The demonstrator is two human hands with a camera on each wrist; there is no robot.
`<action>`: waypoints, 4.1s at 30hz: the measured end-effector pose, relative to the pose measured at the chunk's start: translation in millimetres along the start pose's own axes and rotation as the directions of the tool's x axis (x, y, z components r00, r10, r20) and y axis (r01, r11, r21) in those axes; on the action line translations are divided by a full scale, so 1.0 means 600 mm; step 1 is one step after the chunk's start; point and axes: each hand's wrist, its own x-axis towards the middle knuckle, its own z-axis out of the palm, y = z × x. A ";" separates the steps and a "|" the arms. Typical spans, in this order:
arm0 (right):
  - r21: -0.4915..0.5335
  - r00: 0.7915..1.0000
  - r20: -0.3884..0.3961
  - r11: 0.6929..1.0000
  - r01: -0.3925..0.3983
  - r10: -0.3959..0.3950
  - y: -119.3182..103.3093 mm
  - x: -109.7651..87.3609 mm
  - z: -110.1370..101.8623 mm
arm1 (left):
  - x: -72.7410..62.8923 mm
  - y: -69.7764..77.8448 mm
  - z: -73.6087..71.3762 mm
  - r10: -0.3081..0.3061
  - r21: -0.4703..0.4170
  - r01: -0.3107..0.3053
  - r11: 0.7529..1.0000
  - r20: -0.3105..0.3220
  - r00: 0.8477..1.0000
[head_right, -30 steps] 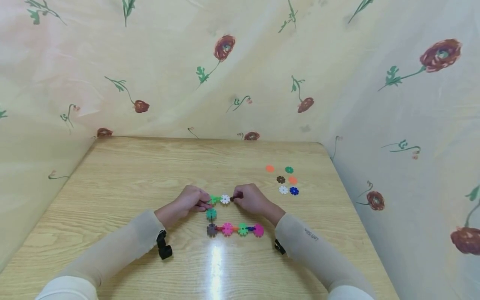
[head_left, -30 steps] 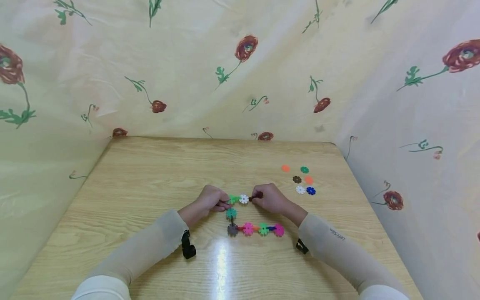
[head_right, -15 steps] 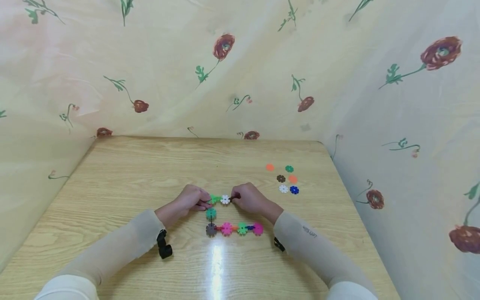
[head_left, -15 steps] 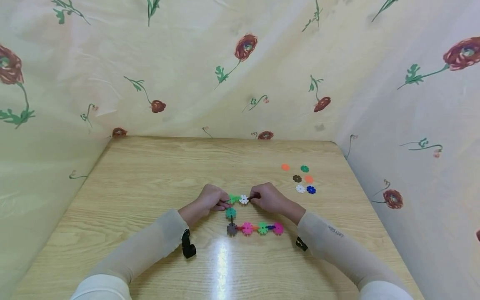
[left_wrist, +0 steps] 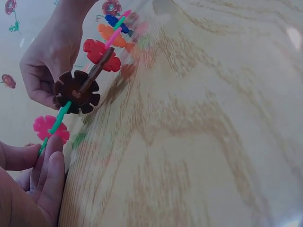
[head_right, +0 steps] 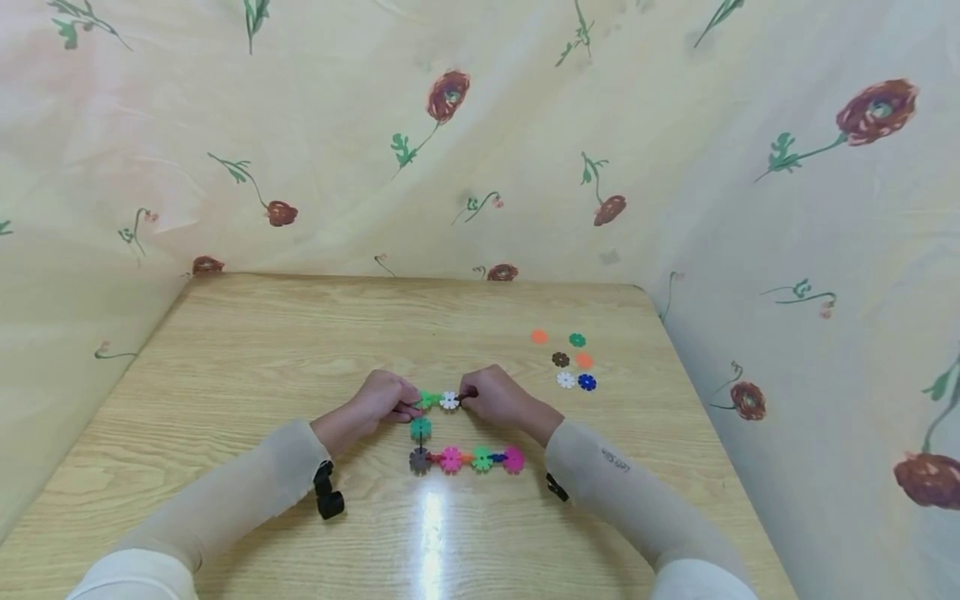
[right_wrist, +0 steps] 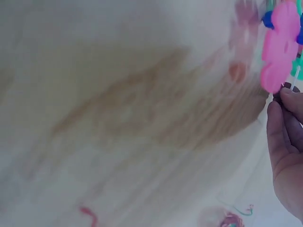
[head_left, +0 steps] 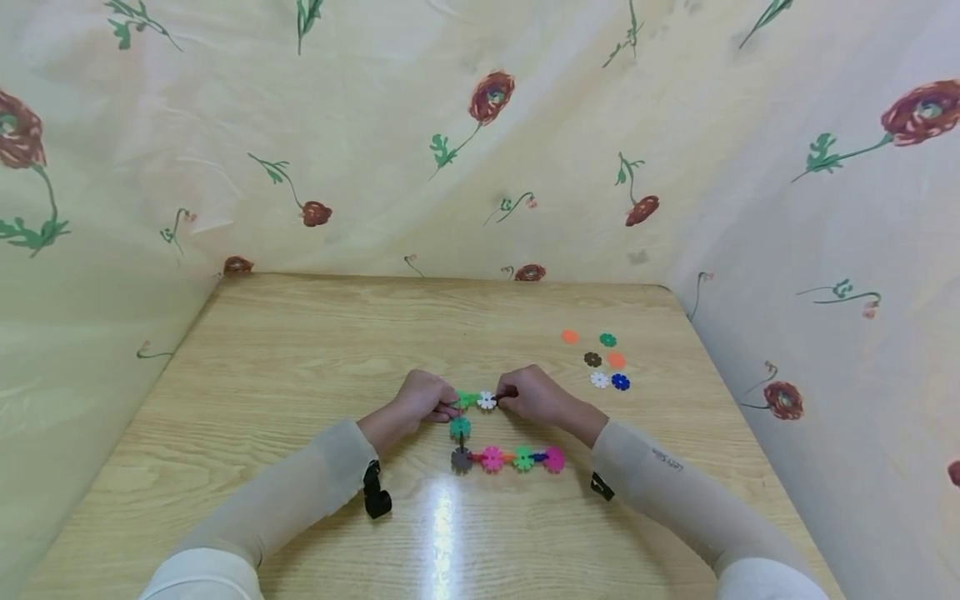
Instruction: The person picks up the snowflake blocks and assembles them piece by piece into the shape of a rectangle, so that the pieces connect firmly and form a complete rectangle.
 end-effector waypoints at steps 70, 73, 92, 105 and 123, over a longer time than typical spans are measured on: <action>0.712 0.884 0.135 0.576 -0.401 0.448 0.041 -0.039 -0.004 | -0.002 0.001 -0.006 -0.017 0.004 0.017 1.000 0.036 0.999; 0.706 0.884 0.131 0.584 -0.402 0.449 0.039 -0.038 -0.003 | -0.003 0.001 -0.006 -0.018 0.000 0.018 1.000 0.034 0.999; 0.732 0.871 0.117 0.551 -0.400 0.477 0.033 -0.025 0.010 | -0.005 0.006 -0.001 -0.039 -0.008 0.040 0.999 0.027 0.999; 0.325 0.898 -0.026 0.854 -0.407 0.438 0.076 -0.038 -0.051 | -0.003 0.006 -0.004 -0.020 0.005 0.020 1.000 0.046 0.999; -0.073 0.859 -0.084 0.857 -0.510 0.505 0.170 -0.057 -0.128 | -0.003 0.012 -0.004 -0.020 0.017 0.019 1.000 0.042 0.999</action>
